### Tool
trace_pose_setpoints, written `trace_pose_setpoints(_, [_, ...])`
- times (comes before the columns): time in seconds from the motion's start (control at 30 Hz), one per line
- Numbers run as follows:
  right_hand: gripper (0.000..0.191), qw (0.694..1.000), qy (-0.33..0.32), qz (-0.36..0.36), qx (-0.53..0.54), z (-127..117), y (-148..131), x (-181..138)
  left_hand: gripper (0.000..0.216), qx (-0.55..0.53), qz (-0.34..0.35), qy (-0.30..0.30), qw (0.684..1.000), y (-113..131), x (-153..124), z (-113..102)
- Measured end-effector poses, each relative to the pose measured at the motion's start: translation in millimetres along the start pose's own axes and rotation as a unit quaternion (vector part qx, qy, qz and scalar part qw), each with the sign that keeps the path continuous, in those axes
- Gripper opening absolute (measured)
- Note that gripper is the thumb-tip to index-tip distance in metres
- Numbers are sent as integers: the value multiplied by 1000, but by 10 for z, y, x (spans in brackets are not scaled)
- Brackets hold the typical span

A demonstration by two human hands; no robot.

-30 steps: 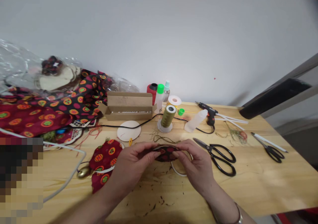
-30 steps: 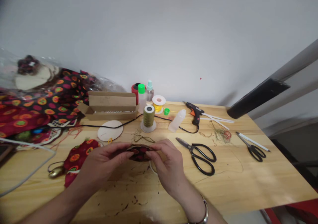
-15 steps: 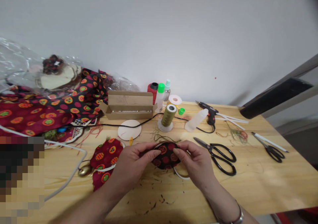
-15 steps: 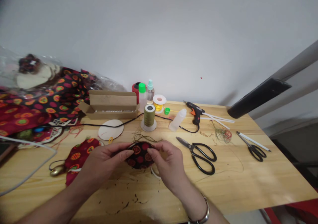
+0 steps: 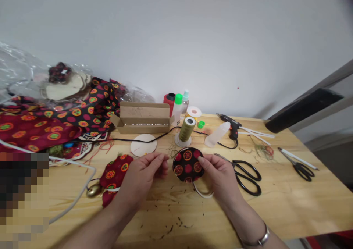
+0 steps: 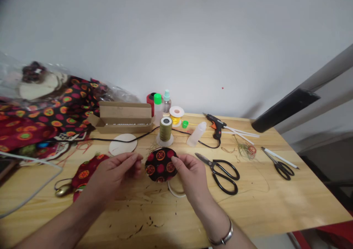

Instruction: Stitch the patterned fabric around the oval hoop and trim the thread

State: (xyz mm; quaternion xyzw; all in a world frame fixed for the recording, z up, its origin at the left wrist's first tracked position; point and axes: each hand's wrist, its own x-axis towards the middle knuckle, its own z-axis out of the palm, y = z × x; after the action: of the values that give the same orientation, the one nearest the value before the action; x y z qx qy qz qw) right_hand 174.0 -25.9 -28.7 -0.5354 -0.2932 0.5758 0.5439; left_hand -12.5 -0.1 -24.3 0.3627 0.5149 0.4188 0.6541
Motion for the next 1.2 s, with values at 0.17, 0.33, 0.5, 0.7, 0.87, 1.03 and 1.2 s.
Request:
trace_pose_setpoints(0.17, [17, 998, 15, -9, 53, -24, 10, 32, 40, 109, 10, 14, 994, 14, -28, -14])
trace_pose_setpoints(0.33, [17, 998, 17, -12, 66, -33, 19, 41, 42, 221, 107, 71, 967, 53, -89, -19])
trace_pose_setpoints(0.5, [21, 997, 26, -9, 67, -31, 3, 31, 37, 49, 133, 3, 990, 38, -92, -13])
trace_pose_setpoints(0.7, [18, 998, 16, -12, 59, -27, -5, 15, 33, -97, 23, -58, 993, 27, -48, 32])
trace_pose_setpoints(0.87, [17, 999, 10, -12, 52, 8, 5, -3, 34, -76, -41, -153, 985, -21, -50, 81])
trace_pose_setpoints(1.03, [21, 999, -6, 11, 29, 47, 51, -19, 32, -64, -53, -151, 985, -67, -65, 105])
trace_pose_setpoints(1.2, [37, 1000, -10, -9, 0, 17, 57, -15, 27, -33, -58, -113, 991, -31, -66, 99])
